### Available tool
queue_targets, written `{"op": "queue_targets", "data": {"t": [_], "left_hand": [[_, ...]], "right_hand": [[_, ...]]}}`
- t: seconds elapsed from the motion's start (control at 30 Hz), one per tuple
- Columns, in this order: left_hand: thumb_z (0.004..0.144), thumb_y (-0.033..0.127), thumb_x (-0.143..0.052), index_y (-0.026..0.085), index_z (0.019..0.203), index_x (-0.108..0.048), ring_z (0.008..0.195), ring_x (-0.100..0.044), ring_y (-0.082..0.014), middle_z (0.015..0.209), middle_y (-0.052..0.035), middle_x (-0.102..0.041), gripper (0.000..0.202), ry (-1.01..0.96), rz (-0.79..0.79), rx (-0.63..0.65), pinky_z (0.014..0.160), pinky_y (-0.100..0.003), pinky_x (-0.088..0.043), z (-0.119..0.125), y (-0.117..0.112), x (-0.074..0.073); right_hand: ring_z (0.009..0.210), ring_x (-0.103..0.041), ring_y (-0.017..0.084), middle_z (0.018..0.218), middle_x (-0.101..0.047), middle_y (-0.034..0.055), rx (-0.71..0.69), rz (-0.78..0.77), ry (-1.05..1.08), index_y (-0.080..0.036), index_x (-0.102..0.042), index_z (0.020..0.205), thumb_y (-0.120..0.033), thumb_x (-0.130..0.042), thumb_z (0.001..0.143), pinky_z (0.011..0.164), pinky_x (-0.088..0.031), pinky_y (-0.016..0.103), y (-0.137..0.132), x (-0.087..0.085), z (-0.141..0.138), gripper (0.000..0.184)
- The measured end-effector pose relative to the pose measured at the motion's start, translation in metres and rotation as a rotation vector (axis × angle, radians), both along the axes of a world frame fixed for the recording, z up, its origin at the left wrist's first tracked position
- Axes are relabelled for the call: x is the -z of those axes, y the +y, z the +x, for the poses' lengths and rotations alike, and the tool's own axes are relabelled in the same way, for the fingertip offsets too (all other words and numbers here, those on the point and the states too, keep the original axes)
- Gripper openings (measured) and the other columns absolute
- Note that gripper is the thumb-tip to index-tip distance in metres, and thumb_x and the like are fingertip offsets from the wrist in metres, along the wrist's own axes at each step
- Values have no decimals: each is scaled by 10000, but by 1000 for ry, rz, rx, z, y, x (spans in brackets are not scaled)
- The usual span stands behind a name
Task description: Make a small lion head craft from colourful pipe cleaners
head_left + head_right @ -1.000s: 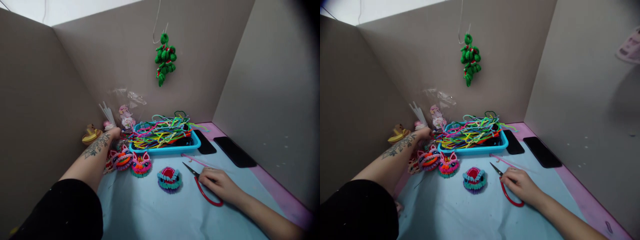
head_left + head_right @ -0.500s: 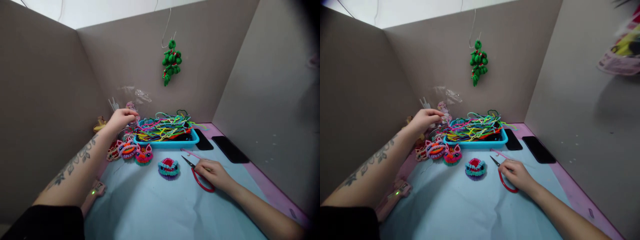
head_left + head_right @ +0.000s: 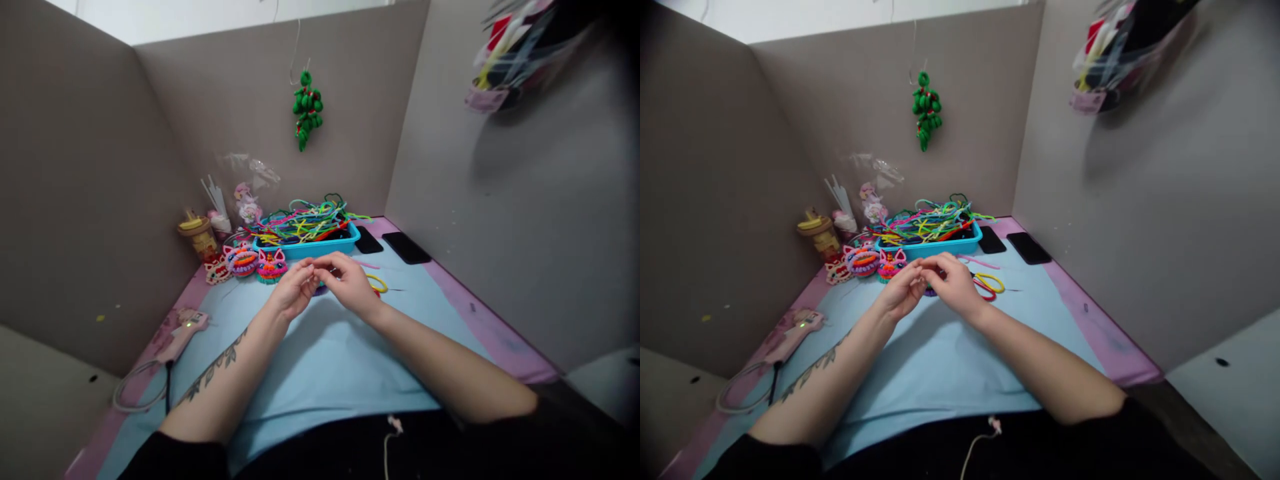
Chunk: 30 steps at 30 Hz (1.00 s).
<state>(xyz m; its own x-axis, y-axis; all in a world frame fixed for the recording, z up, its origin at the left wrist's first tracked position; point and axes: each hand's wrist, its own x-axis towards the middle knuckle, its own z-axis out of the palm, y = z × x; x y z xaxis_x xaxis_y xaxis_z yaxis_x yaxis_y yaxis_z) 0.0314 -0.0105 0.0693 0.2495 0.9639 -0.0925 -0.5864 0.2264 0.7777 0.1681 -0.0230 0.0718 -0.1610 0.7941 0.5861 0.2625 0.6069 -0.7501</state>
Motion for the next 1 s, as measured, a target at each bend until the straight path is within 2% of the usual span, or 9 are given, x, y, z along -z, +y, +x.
{"op": "queue_targets", "data": {"t": [0.03,0.13,0.3,0.53,0.7,0.83,0.9,1.0], "left_hand": [[740,57,-600,150,857,-543,639,-592,-39,753,15,-615,161,-24,4,-2,651,-127,-486,1,-3,3],[720,85,-642,145,833,-552,657,-595,-53,738,15,-611,156,-66,15,24,666,-150,-484,-1,-7,13],[650,161,-743,130,812,-576,688,-597,-80,739,5,-624,235,-66,90,53,720,-208,-488,-5,-6,28],[607,188,-787,130,698,-562,643,-584,-69,623,32,-592,250,-7,111,62,718,-206,-473,-8,-9,35],[582,173,-801,123,689,-573,661,-598,-77,644,27,-607,257,17,120,51,726,-211,-476,-10,-8,37],[598,156,-788,133,756,-612,668,-605,-77,688,22,-626,237,3,86,44,722,-212,-484,-8,-8,38],[603,149,-783,140,832,-636,671,-610,-80,738,9,-645,273,-2,59,51,728,-223,-490,-8,-8,39],[608,141,-777,126,881,-656,657,-609,-79,755,-7,-655,299,6,38,67,728,-227,-496,-8,-8,38]], "right_hand": [[833,-578,161,871,-636,44,5,17,-9,-203,-666,897,-249,-544,820,725,-470,281,-3,2,-1,151],[855,-591,161,886,-661,40,8,60,24,-213,-677,913,-202,-535,819,792,-468,301,-6,10,-1,170],[795,-599,159,821,-659,39,51,129,23,-207,-681,838,-180,-555,803,734,-483,293,-2,24,-1,134],[792,-596,163,792,-663,34,-2,260,-10,-218,-667,831,-198,-554,820,737,-482,306,0,33,3,115],[747,-581,151,763,-658,35,-19,329,-58,-203,-654,818,-190,-525,827,720,-469,301,-2,31,5,130],[734,-563,149,747,-632,34,21,235,-44,-190,-633,781,-212,-514,823,703,-458,290,-3,31,4,127],[713,-556,143,748,-613,32,32,132,32,-182,-614,769,-236,-522,817,663,-453,272,-2,32,4,117],[647,-536,121,733,-588,20,-27,-42,168,-174,-579,763,-272,-520,817,603,-442,248,-1,34,2,126]]}}
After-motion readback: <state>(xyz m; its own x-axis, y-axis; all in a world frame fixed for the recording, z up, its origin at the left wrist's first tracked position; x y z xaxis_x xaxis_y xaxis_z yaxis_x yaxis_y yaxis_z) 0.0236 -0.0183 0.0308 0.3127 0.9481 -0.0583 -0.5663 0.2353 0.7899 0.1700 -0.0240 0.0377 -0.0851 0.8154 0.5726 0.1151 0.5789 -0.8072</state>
